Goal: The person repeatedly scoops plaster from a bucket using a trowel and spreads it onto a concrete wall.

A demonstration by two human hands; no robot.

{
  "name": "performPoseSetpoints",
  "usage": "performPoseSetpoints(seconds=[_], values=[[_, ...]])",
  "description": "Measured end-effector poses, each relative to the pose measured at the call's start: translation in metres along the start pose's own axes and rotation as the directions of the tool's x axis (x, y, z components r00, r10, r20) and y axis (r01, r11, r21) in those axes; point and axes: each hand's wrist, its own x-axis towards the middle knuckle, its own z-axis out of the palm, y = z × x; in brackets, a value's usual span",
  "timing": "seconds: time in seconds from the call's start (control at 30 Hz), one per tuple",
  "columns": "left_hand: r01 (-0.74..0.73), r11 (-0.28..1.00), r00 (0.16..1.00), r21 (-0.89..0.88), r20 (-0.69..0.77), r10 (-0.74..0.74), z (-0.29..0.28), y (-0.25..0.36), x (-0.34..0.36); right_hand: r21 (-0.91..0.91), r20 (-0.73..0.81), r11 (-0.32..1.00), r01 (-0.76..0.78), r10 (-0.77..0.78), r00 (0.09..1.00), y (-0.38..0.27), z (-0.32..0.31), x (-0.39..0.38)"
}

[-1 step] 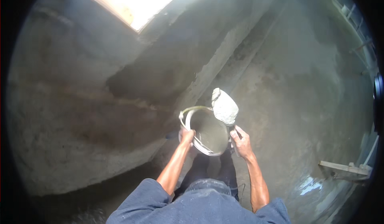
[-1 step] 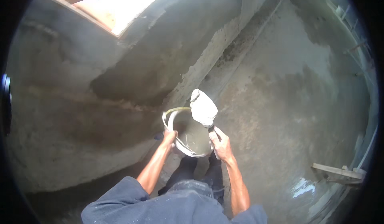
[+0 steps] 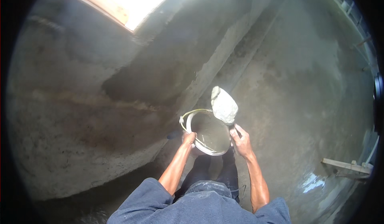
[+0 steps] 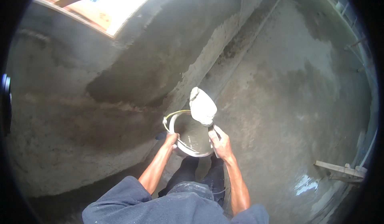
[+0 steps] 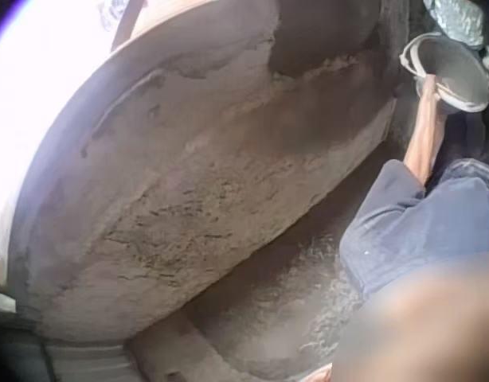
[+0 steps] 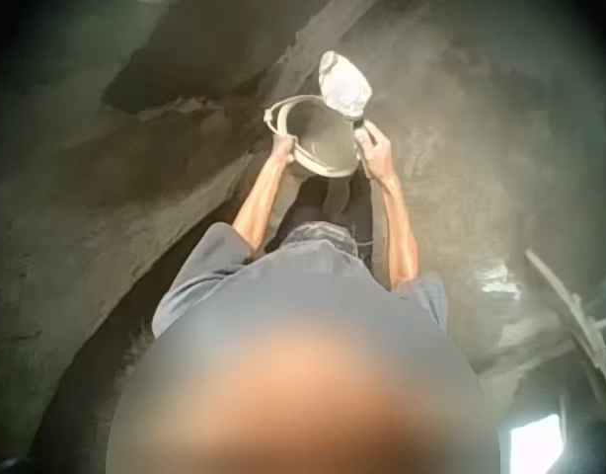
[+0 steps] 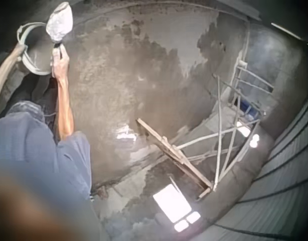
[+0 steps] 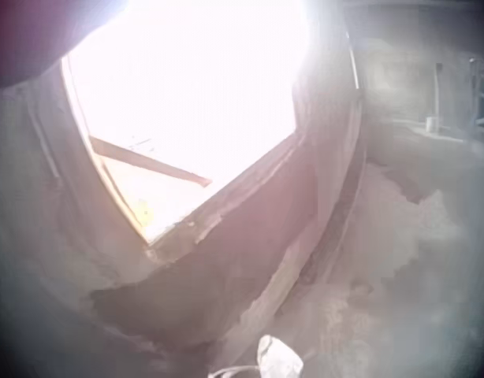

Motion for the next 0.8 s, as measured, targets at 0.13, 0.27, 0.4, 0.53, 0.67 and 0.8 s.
performPoseSetpoints(seconds=[0.13, 0.27, 0.4, 0.53, 0.67, 0.8], values=[[0.663, 0.672, 0.749, -0.330, 0.294, -0.594, 0.040, -0.026, -0.091, 0.074, -0.031, 0.997, 0.010, -0.007, 1.000, 0.026, -0.019, -0.006], [0.797, 0.536, 0.602, -0.278, 0.415, -0.682, 0.050, -0.075, -0.145, 0.126, -0.074, 0.990, 0.064, -0.055, 0.996, 0.038, 0.002, 0.002], [0.808, 0.554, 0.560, -0.202, 0.553, -0.616, 0.068, -0.150, -0.166, 0.018, -0.194, 0.983, 0.182, -0.175, 0.965, 0.072, 0.021, 0.022], [0.790, 0.601, 0.544, -0.125, 0.595, -0.592, 0.097, -0.139, -0.207, -0.024, -0.321, 0.970, 0.241, -0.235, 0.918, 0.113, 0.036, 0.048], [0.710, 0.681, 0.617, -0.179, 0.625, -0.478, 0.099, -0.141, -0.221, -0.070, -0.400, 0.967, 0.245, -0.252, 0.881, 0.117, 0.056, 0.079], [0.704, 0.710, 0.597, -0.017, 0.556, -0.579, 0.096, -0.164, -0.208, -0.366, -0.487, 0.888, 0.278, -0.437, 0.756, 0.127, 0.093, 0.108]])
